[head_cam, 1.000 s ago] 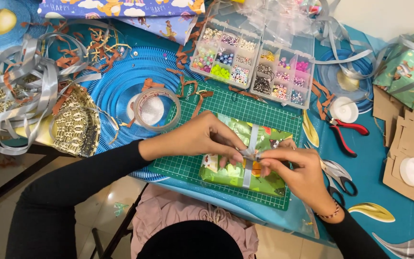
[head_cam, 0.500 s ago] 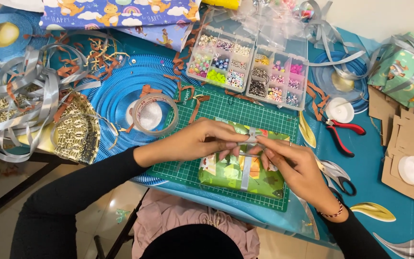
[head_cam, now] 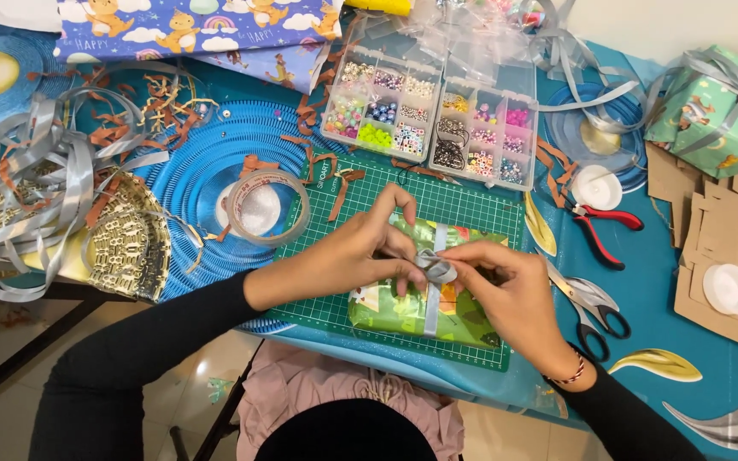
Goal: The person wraps a small box with green patterned paper, secures the edges with clear tape, and ties a grey ribbon around it to form a bow. The person then opens a small plastic container and places colorful beads into it.
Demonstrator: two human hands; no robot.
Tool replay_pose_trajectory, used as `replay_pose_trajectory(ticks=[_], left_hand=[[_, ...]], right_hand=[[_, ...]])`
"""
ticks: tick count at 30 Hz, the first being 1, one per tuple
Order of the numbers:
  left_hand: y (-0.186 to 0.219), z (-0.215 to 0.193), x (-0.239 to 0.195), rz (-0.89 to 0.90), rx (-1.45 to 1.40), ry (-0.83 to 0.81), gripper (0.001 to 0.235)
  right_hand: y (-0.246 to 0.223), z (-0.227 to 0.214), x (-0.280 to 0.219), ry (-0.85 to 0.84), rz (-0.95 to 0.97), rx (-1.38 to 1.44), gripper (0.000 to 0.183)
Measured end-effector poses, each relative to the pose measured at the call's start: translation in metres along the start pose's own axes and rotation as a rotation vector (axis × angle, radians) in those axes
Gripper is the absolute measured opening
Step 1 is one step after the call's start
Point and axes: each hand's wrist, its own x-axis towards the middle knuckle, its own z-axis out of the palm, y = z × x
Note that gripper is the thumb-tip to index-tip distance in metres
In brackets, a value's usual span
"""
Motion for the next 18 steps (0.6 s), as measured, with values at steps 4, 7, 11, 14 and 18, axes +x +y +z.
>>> replay_pose_trajectory(ticks=[4, 7, 11, 14, 18], left_hand=[[0.002, 0.007, 0.003, -0.059, -0.053, 0.105, 0.051], [-0.004, 0.011, 0.003, -0.053, -0.075, 0.149, 0.052], [-0.006, 0.011, 0.003, 0.000, -0.072, 0.123, 0.053], [-0.012, 0.003, 0.002, 0.044, -0.076, 0.057, 0.041], [-0.006, -0.001, 0.001, 0.062, -0.072, 0.015, 0.027]], right_hand=[[0.011, 0.002, -0.004, 0.032, -0.119, -0.055, 0.020], [0.011, 0.001, -0.007, 0.001, -0.204, -0.104, 0.034], [0.022, 0.003, -0.006, 0.064, -0.166, -0.078, 0.021], [0.026, 0.002, -0.002, 0.033, -0.127, 0.037, 0.017], [0.027, -0.004, -0.001, -0.081, -0.256, 0.068, 0.011]])
